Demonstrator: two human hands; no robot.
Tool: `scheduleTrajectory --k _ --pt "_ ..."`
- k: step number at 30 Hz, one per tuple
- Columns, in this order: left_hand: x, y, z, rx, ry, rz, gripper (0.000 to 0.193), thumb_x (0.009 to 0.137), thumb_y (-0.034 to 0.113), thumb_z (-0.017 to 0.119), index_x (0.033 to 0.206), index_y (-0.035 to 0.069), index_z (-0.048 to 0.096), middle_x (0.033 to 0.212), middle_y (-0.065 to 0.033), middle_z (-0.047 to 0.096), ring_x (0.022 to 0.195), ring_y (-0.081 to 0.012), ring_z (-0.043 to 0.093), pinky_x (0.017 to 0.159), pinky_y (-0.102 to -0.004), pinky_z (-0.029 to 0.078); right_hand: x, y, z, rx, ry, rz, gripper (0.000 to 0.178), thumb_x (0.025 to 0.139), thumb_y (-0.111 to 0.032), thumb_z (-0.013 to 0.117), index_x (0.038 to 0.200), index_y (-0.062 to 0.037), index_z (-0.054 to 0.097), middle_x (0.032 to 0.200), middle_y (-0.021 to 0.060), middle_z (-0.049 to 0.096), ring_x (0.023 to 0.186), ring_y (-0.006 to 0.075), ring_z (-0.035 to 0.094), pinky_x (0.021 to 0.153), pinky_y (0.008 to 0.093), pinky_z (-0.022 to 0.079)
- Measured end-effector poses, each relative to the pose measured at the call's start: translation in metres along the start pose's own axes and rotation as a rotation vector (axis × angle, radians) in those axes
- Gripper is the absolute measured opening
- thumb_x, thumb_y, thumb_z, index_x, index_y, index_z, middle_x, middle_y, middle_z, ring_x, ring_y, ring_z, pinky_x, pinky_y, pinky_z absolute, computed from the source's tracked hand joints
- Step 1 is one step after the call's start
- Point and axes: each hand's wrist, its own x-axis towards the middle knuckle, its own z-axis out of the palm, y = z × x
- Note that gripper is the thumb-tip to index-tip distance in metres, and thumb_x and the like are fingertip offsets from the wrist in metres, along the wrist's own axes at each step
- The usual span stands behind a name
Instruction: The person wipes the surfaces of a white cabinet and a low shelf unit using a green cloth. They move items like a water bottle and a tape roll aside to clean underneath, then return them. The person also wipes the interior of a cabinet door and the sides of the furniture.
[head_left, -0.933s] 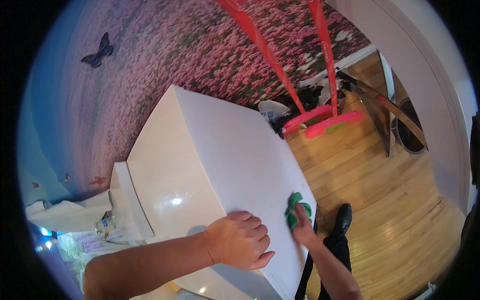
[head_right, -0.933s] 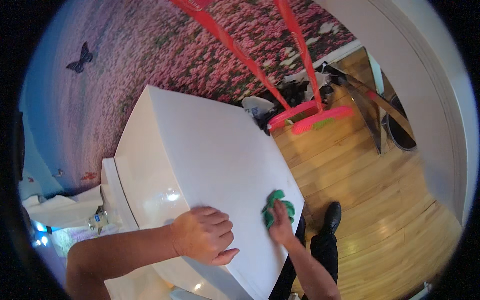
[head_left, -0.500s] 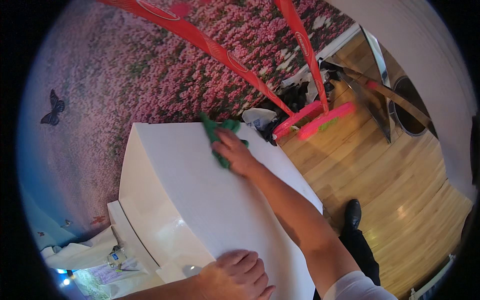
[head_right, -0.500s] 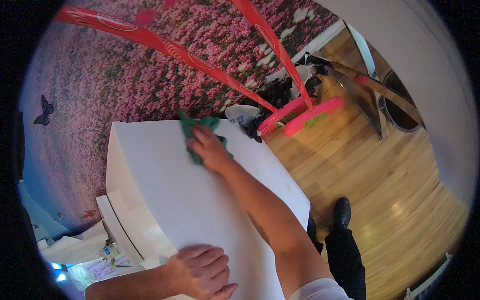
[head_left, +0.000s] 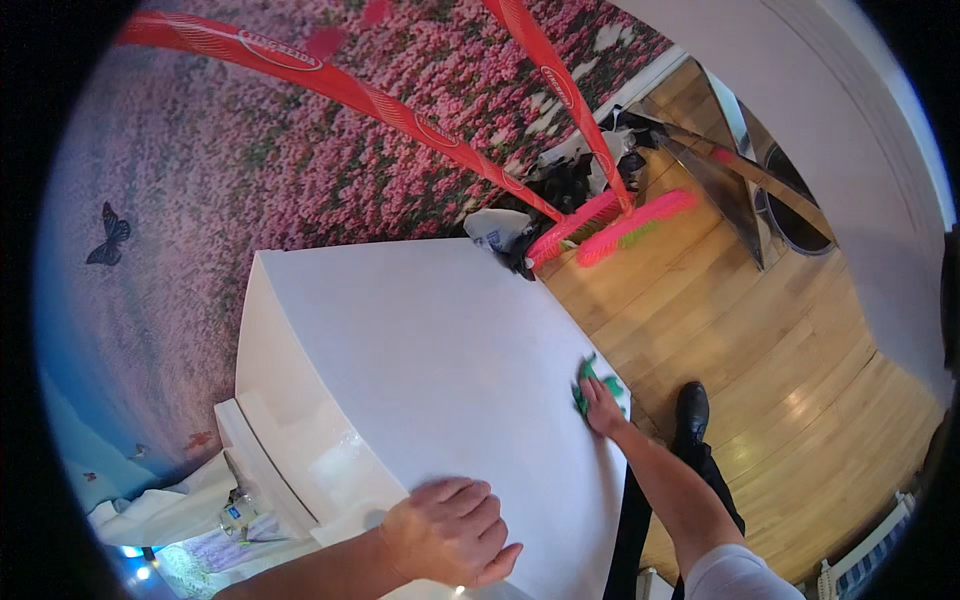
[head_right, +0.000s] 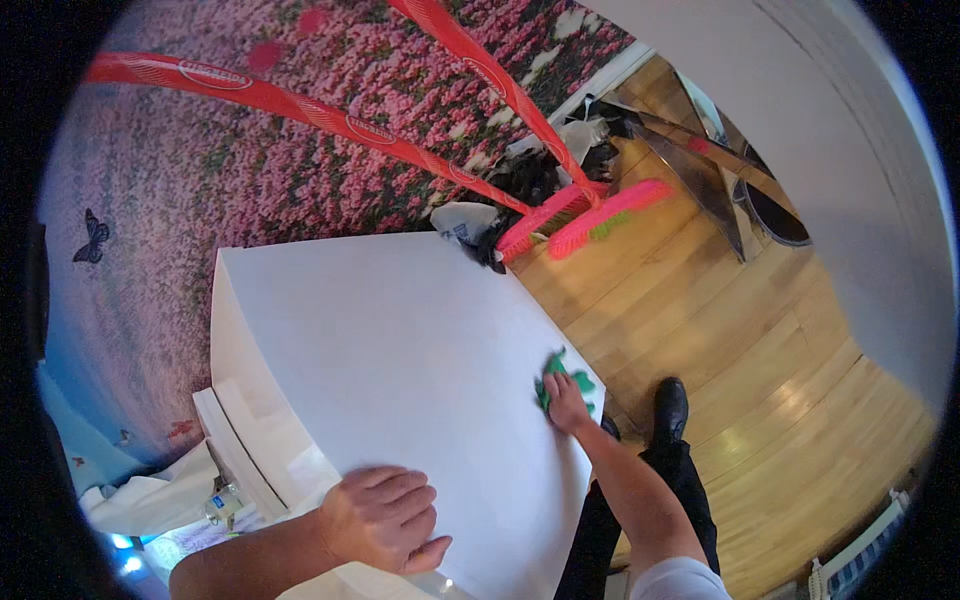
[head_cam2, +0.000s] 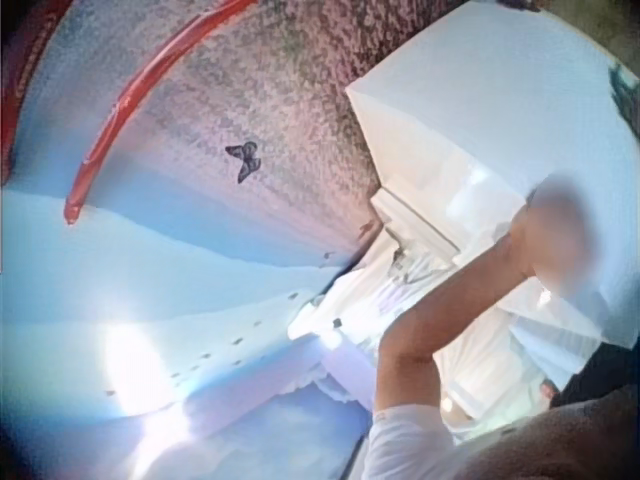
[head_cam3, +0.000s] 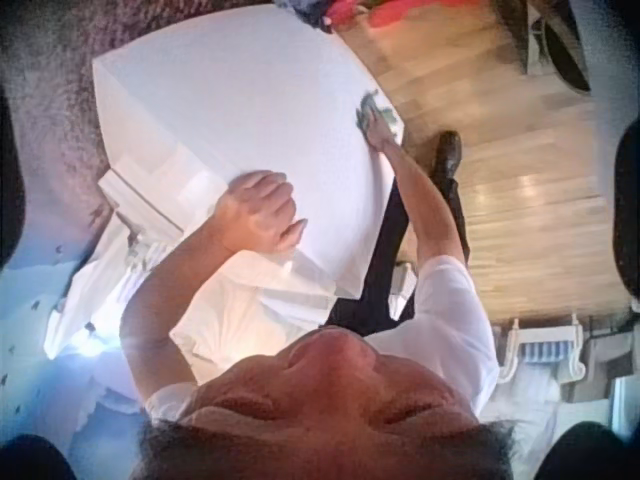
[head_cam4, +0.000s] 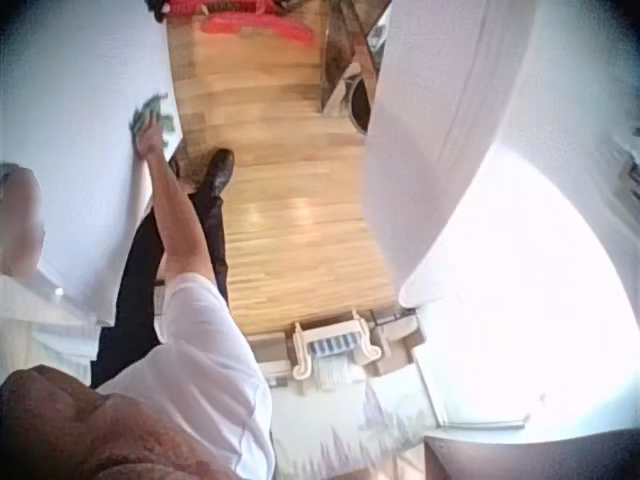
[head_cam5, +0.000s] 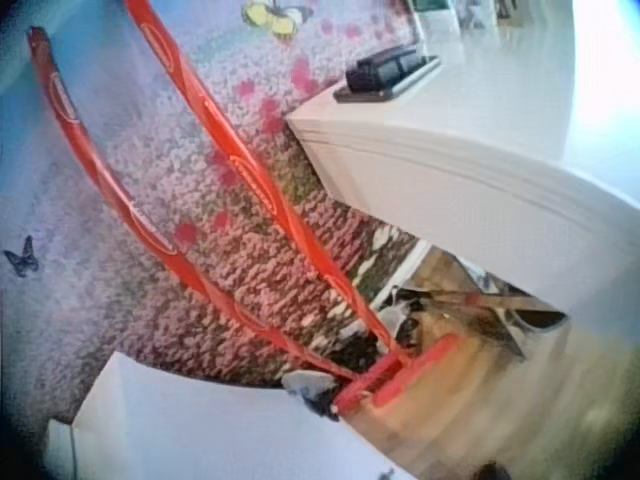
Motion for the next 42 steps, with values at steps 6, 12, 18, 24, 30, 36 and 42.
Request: scheduleTrajectory --k 6,12,18,24,30,36,42 --pt "-0.017 0.004 0.009 -0.004 0.037 -0.055 0.032 0.078 0.032 0.075 0.06 0.012 0.058 0.074 -0.0043 0.066 0.079 -0.0223 0.071 0.079 -0.0338 0.059 -0.084 -0.238 -0.129 0.323 -0.128 0.146 0.069 0.107 -0.04 0.055 0.15 0.0134 0.048 0.158 0.0366 0.043 0.154 0.0517 0.032 0.13 0.0557 0.023" --pt "-0.008 0.0 0.007 -0.002 0.018 -0.012 0.033 0.081 0.031 0.073 0.059 0.012 0.058 0.072 -0.0043 0.065 0.08 -0.0232 0.07 0.079 -0.0341 0.057 0.082 -0.285 -0.11 0.391 0.037 -0.453 0.059 0.109 -0.037 0.056 0.152 0.0014 0.05 0.159 0.0308 0.046 0.148 0.052 0.041 0.124 0.0548 0.035" --pt "0.0 -0.018 -0.008 0.073 -0.145 0.066 0.03 0.084 0.031 0.071 0.075 0.003 0.07 0.09 -0.0134 0.073 0.096 -0.0303 0.073 0.091 -0.0438 0.059 0.188 -0.162 -0.046 0.423 -0.015 -0.007 0.073 0.108 -0.053 0.053 0.151 0.0058 0.053 0.161 0.0285 0.047 0.153 0.0412 0.04 0.128 0.0431 0.03" --pt "-0.006 -0.017 -0.003 0.061 -0.142 0.028 0.027 0.088 0.026 0.065 0.08 0.001 0.073 0.094 -0.0149 0.076 0.095 -0.031 0.075 0.088 -0.0438 0.061 0.127 0.005 -0.011 0.399 -0.14 0.434 0.085 0.105 -0.064 0.049 0.158 0.0021 0.048 0.163 0.0269 0.047 0.156 0.0379 0.039 0.129 0.0431 0.029" --pt "-0.005 -0.002 0.01 -0.007 0.046 0.014 0.027 0.078 0.025 0.072 0.06 0.01 0.059 0.074 -0.0079 0.068 0.076 -0.0249 0.072 0.073 -0.0369 0.059 -0.021 0.039 -0.022 0.305 -0.09 0.545 0.071 0.111 -0.053 0.037 0.144 0.0049 0.06 0.152 0.0325 0.055 0.146 0.0472 0.047 0.124 0.0458 0.035" --pt "-0.008 0.005 0.012 -0.053 0.106 -0.025 0.021 0.072 0.016 0.074 0.06 0.01 0.058 0.068 -0.0069 0.064 0.07 -0.0255 0.07 0.067 -0.037 0.057 -0.128 -0.096 -0.079 0.251 -0.061 0.417 0.061 0.115 -0.042 0.034 0.144 0.0057 0.058 0.153 0.032 0.052 0.146 0.0486 0.043 0.125 0.0508 0.032" --pt "-0.012 0.014 0.003 -0.026 0.065 -0.04 0.013 0.069 0.012 0.071 0.063 0.008 0.061 0.07 -0.008 0.067 0.065 -0.0283 0.068 0.062 -0.0399 0.054 -0.182 -0.307 -0.179 0.392 -0.092 0.074 0.064 0.113 -0.04 0.043 0.154 0.0083 0.048 0.163 0.0316 0.043 0.156 0.0503 0.031 0.131 0.0558 0.022"
